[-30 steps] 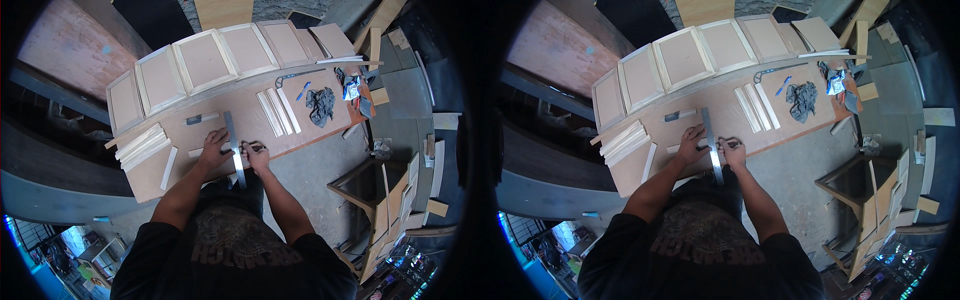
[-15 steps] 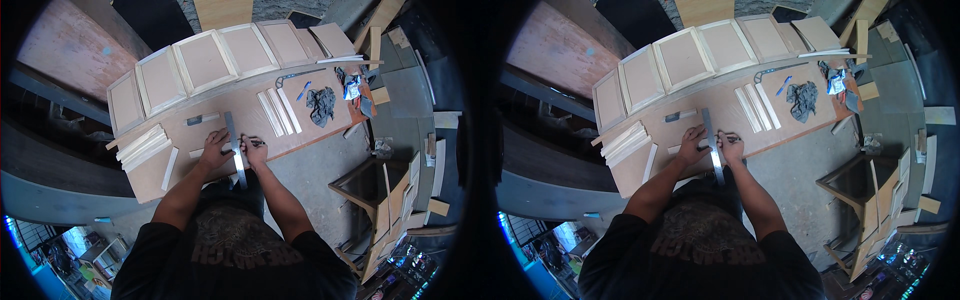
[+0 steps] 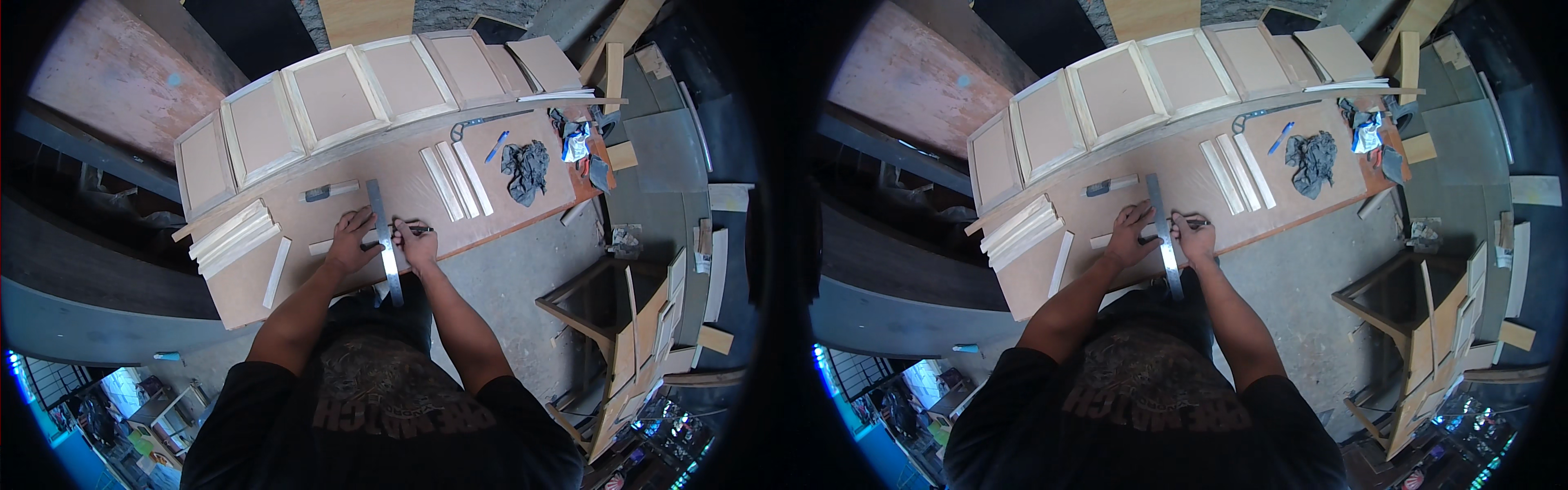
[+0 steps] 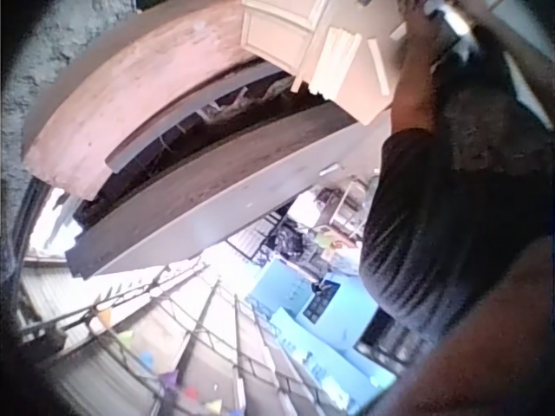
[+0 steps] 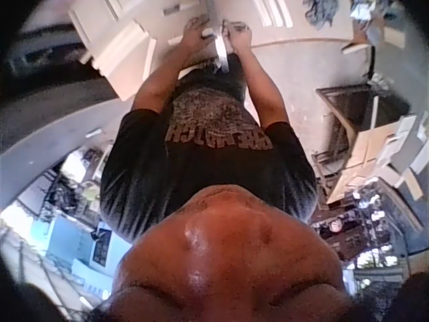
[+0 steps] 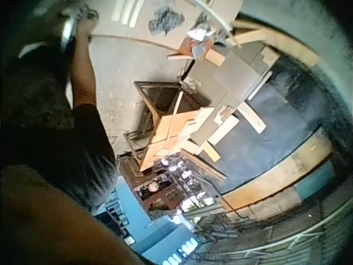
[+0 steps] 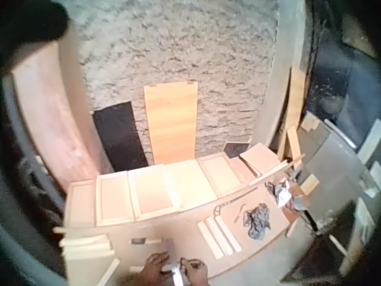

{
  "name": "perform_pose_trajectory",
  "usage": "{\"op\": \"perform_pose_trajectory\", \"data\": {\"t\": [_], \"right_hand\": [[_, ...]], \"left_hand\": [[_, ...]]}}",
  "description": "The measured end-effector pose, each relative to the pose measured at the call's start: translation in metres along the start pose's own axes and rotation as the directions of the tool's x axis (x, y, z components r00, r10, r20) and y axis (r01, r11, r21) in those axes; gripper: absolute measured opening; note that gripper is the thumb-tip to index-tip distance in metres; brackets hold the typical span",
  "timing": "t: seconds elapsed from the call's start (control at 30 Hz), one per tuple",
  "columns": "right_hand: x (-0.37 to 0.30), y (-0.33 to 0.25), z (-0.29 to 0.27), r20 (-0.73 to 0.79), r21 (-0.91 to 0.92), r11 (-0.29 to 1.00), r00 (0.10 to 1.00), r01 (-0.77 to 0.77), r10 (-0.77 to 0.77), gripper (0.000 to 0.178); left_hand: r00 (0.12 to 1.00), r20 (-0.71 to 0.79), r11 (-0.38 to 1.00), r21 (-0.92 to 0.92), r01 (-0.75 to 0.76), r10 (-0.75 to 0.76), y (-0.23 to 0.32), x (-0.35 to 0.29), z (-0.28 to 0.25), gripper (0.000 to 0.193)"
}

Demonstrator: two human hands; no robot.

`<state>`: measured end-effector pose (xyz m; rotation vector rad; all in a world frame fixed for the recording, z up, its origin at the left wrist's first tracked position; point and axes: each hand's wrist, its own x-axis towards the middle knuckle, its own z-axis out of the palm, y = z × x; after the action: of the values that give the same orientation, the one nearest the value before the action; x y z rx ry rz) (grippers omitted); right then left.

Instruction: Measuring and cutting small wooden strips on a workbench.

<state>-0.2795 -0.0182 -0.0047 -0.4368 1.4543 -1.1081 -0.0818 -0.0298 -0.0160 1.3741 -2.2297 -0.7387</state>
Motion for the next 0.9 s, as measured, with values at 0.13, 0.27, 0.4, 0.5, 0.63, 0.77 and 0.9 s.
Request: {"op": "perform_pose_trajectory", "data": {"t": [0.13, 0.27, 0.4, 0.5, 0.63, 0.77, 0.9], "right_hand": [[0.003, -0.009, -0.005, 0.030, -0.108, 0.992, 0.998, -0.059, 0.062, 0.017], [0.001, -0.004, -0.015, 0.066, -0.148, 0.988, 0.996, -0.052, 0.062, 0.018], [-0.006, 0.008, -0.023, 0.159, -0.275, 0.959, 0.987, 0.073, -0.029, 0.018], [-0.011, 0.006, -0.018, 0.091, -0.202, 0.979, 0.995, -0.011, 0.030, 0.019], [-0.008, 0.000, -0.015, -0.014, -0.002, 0.999, 0.999, -0.040, 0.040, 0.020], [-0.005, -0.002, -0.004, -0.074, -0.015, 0.998, 0.995, -0.063, 0.062, 0.022], [-0.001, 0.003, -0.002, -0.074, -0.005, 0.999, 0.996, -0.042, 0.042, 0.022]], "left_hand": [[1.000, 0.002, 1.000, -0.011, -0.009, 0.009, -0.001, 0.000, 0.000, 0.082], [1.000, 0.017, 1.000, -0.020, 0.002, -0.002, 0.000, 0.001, 0.000, 0.081], [0.999, 0.037, 1.000, -0.003, 0.016, -0.016, 0.002, 0.002, -0.002, 0.081], [1.000, 0.024, 1.000, -0.015, 0.018, -0.018, -0.002, 0.000, 0.000, 0.081], [1.000, 0.028, 1.000, -0.006, 0.010, -0.010, 0.000, 0.000, -0.001, 0.082], [1.000, 0.027, 1.000, 0.008, 0.013, -0.014, 0.001, 0.000, -0.001, 0.082], [1.000, 0.030, 1.000, 0.002, 0.005, -0.005, 0.001, 0.001, -0.002, 0.082]]}}
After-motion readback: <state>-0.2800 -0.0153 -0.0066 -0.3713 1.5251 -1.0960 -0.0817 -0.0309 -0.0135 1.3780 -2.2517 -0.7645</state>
